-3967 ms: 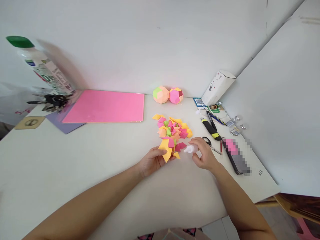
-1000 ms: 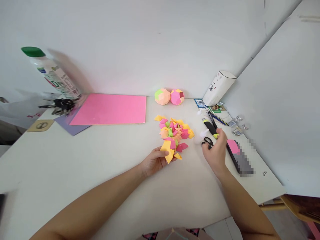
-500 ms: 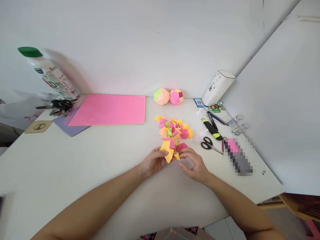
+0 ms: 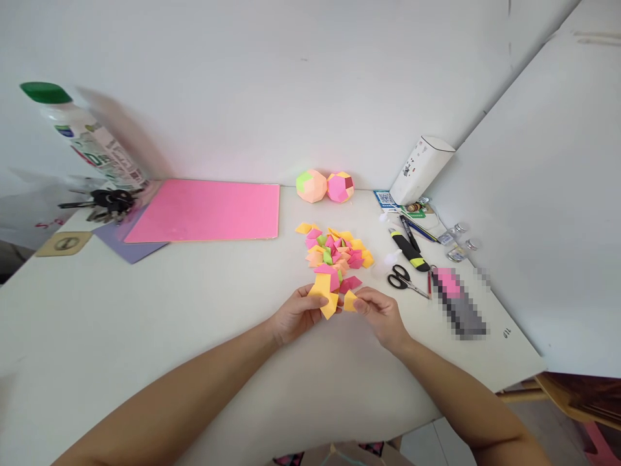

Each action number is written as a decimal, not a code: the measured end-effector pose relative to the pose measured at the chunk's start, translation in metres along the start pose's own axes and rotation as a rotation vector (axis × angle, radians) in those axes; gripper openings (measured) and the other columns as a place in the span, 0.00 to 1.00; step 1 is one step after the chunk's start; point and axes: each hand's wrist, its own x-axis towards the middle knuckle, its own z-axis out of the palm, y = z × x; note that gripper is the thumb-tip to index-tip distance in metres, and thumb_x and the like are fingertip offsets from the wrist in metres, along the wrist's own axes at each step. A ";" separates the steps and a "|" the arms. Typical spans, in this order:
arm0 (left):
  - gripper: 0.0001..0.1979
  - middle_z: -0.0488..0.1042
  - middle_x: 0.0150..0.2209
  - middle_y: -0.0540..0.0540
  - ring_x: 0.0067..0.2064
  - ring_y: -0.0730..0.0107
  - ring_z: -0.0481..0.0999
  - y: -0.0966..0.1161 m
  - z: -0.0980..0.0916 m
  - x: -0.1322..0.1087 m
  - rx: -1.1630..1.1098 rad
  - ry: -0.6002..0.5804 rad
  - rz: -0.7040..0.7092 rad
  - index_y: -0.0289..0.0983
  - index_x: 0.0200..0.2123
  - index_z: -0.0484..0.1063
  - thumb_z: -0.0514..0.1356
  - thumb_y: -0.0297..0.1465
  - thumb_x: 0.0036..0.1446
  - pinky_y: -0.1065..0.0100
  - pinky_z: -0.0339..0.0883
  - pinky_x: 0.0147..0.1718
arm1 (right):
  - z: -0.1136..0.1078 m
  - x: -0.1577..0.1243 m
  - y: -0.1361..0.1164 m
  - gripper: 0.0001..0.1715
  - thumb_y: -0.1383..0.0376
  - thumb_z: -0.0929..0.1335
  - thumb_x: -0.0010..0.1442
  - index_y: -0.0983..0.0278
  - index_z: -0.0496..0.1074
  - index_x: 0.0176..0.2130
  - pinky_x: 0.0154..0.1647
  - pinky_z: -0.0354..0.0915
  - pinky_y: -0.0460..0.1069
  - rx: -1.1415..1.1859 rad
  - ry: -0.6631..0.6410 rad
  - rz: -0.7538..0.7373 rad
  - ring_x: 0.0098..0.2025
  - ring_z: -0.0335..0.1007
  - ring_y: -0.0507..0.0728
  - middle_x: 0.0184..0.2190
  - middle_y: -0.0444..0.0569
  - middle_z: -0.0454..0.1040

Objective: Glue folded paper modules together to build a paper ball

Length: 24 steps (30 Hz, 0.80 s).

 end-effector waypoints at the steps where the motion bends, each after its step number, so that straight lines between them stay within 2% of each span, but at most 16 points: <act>1: 0.08 0.76 0.33 0.42 0.35 0.67 0.73 0.000 0.001 0.000 0.022 -0.003 -0.001 0.32 0.34 0.74 0.62 0.27 0.47 0.66 0.65 0.39 | 0.000 0.000 0.001 0.10 0.58 0.69 0.54 0.62 0.74 0.28 0.33 0.63 0.50 0.042 0.003 0.055 0.31 0.64 0.54 0.27 0.46 0.70; 4: 0.07 0.74 0.29 0.44 0.31 0.68 0.72 0.001 0.002 -0.001 0.081 -0.013 -0.004 0.32 0.32 0.74 0.63 0.27 0.47 0.68 0.64 0.34 | 0.000 0.000 0.001 0.11 0.57 0.70 0.52 0.62 0.75 0.27 0.32 0.61 0.49 0.128 -0.015 0.167 0.30 0.63 0.53 0.26 0.45 0.69; 8: 0.06 0.73 0.28 0.44 0.32 0.67 0.72 0.002 0.004 -0.001 0.099 -0.004 -0.016 0.32 0.30 0.73 0.63 0.28 0.47 0.67 0.63 0.35 | 0.002 0.000 -0.001 0.12 0.56 0.71 0.51 0.63 0.75 0.26 0.31 0.61 0.48 0.170 -0.055 0.239 0.28 0.62 0.52 0.24 0.44 0.68; 24: 0.06 0.74 0.28 0.45 0.31 0.68 0.72 0.002 0.004 -0.001 0.088 -0.009 -0.008 0.32 0.31 0.74 0.63 0.28 0.47 0.66 0.63 0.35 | 0.001 0.001 -0.002 0.12 0.57 0.72 0.49 0.64 0.75 0.24 0.31 0.61 0.48 0.225 -0.055 0.286 0.27 0.62 0.52 0.22 0.44 0.69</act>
